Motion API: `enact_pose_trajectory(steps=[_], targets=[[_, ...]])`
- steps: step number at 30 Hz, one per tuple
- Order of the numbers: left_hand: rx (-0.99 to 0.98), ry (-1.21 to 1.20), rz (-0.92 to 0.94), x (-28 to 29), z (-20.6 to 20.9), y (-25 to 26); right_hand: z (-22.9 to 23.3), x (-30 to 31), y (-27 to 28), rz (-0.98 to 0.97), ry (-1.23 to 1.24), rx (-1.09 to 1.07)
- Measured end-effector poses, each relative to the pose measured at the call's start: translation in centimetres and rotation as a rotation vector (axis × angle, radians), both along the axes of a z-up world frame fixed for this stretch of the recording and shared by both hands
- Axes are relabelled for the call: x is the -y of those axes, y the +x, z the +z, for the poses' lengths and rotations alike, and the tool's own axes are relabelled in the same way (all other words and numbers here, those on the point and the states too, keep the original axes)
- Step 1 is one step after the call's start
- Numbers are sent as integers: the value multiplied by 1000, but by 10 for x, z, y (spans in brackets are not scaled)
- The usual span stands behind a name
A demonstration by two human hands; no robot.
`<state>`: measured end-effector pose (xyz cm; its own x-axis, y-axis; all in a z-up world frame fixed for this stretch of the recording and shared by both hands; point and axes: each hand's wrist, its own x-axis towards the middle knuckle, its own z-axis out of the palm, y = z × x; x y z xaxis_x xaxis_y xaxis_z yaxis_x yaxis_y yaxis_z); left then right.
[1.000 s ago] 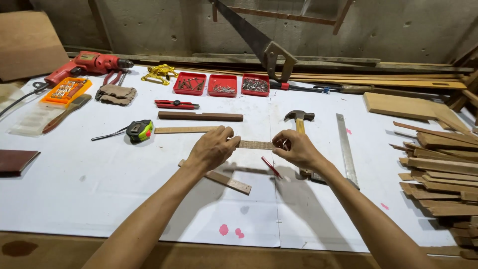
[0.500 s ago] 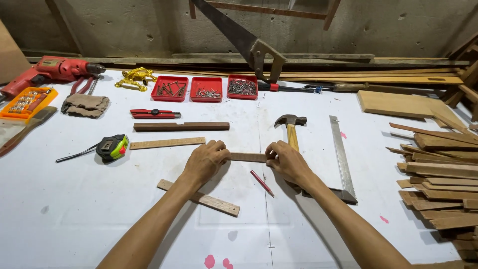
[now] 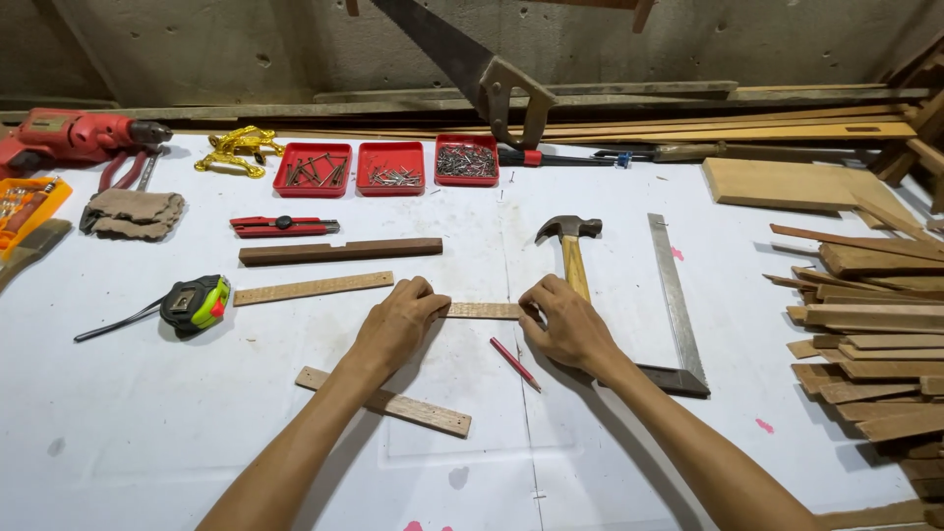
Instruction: The recorder measures wooden strips and marks them for cutting as part of furniture assembly or construction.
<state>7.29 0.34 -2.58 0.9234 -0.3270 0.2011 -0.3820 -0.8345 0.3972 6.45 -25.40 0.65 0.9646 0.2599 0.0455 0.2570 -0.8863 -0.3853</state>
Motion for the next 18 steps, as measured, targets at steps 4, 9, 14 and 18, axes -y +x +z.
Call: enact_pose_trajectory(steps=[4,9,14,18], targets=[[14,10,-25,-2,-7,1,-11,5,6,68,-42,78],[147,142,-98,-6,-1,-8,-32,13,12,209,-178,230],[233,99,-113,-1,15,-21,-11,30,-5,259,-122,195],[209,166,-129,18,31,-25,23,59,-29,180,-257,65]])
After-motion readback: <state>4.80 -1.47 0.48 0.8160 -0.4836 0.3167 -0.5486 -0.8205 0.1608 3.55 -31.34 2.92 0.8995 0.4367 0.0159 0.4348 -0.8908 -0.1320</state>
